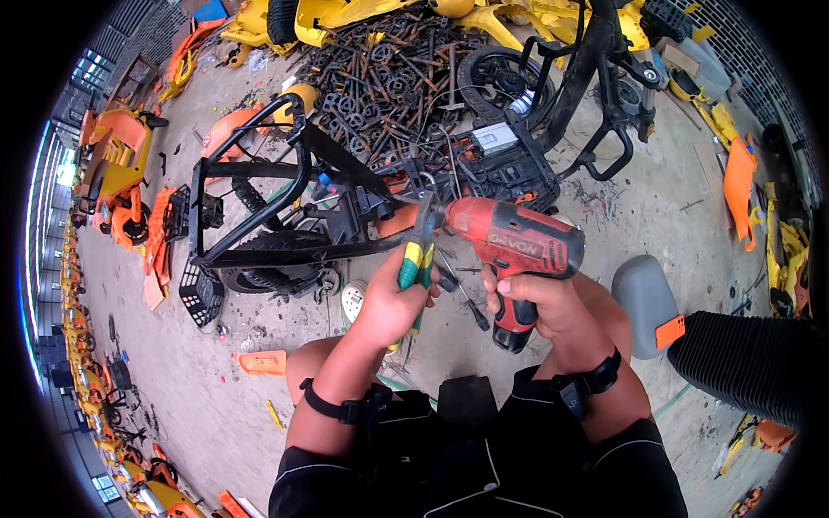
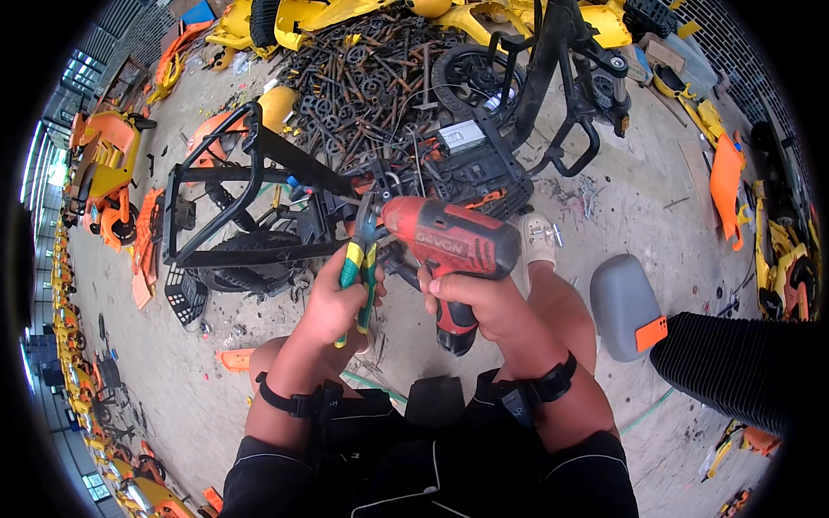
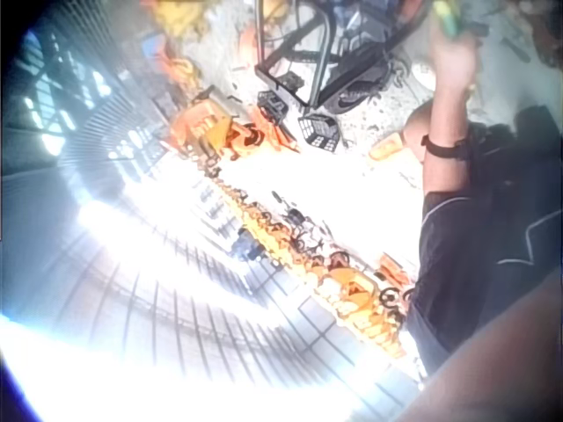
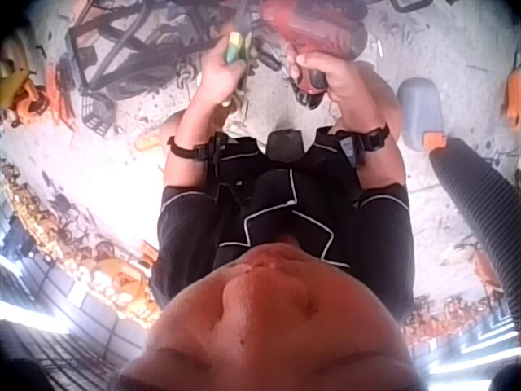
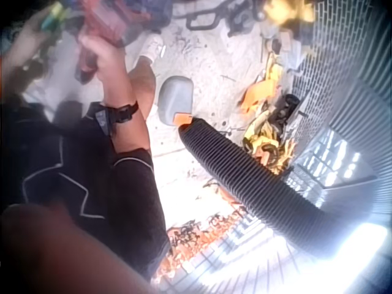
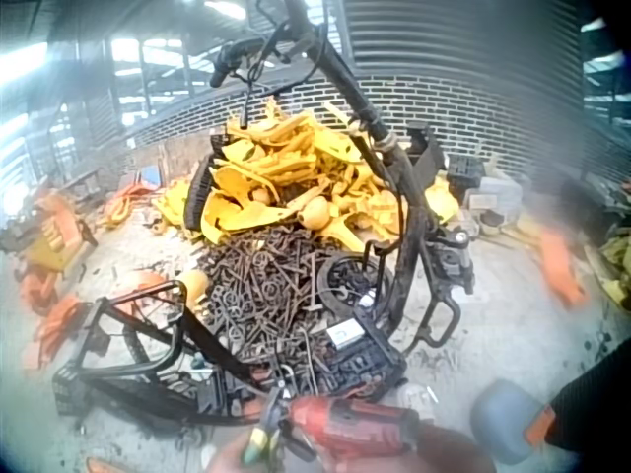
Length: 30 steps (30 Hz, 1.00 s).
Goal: The person uses an impact driver to loosen components on a vehicle frame and then uses pliers to manipulate and organize various wires and electrical connectors.
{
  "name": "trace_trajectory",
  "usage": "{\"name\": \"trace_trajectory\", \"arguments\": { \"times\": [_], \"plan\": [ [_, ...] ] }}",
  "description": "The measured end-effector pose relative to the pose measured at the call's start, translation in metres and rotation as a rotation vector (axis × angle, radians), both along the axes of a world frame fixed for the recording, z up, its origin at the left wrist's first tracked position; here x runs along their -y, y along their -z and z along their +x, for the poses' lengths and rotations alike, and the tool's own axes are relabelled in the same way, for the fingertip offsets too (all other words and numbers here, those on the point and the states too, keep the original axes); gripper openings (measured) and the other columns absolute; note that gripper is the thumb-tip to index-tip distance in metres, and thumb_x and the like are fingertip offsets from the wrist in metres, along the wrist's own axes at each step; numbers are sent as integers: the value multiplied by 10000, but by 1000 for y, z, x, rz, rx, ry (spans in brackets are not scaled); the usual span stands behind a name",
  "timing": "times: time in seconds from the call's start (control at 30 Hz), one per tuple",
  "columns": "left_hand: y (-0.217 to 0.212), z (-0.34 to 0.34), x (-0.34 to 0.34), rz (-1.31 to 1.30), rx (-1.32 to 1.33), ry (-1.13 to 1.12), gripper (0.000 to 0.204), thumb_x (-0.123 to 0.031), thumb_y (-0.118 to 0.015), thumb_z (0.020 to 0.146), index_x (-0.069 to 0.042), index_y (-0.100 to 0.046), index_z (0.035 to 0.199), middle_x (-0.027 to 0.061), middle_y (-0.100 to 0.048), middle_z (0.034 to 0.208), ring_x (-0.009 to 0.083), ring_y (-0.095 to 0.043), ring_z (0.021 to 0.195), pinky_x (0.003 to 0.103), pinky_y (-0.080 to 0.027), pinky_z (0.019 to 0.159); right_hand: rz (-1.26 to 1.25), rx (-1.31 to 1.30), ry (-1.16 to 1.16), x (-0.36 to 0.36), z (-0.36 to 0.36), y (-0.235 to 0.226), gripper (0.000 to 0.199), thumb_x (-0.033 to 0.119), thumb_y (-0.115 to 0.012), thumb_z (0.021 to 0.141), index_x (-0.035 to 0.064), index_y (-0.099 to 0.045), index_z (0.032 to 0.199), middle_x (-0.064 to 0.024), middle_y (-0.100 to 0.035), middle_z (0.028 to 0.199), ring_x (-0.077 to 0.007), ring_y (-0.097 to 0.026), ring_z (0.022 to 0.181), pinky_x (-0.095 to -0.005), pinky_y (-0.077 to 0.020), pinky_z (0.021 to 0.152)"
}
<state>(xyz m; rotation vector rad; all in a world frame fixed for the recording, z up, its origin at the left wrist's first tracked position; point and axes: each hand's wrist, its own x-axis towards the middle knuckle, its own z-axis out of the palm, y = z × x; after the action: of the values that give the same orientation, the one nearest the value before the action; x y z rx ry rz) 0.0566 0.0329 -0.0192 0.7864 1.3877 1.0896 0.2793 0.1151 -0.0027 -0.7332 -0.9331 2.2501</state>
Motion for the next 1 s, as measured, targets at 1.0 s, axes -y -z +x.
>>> {"name": "trace_trajectory", "arguments": {
  "times": [1.0],
  "plan": [
    [-1,4,2,12,-17,0,508,65,-425,820,-23,-500,1314,76,-625,1037,179,-637,897,343,-555,791,15,2,-10,1,3,0,514,87,-717,782,-9,-569,1265,-112,-664,937,-199,-660,714,-350,-551,681]
  ]
}}
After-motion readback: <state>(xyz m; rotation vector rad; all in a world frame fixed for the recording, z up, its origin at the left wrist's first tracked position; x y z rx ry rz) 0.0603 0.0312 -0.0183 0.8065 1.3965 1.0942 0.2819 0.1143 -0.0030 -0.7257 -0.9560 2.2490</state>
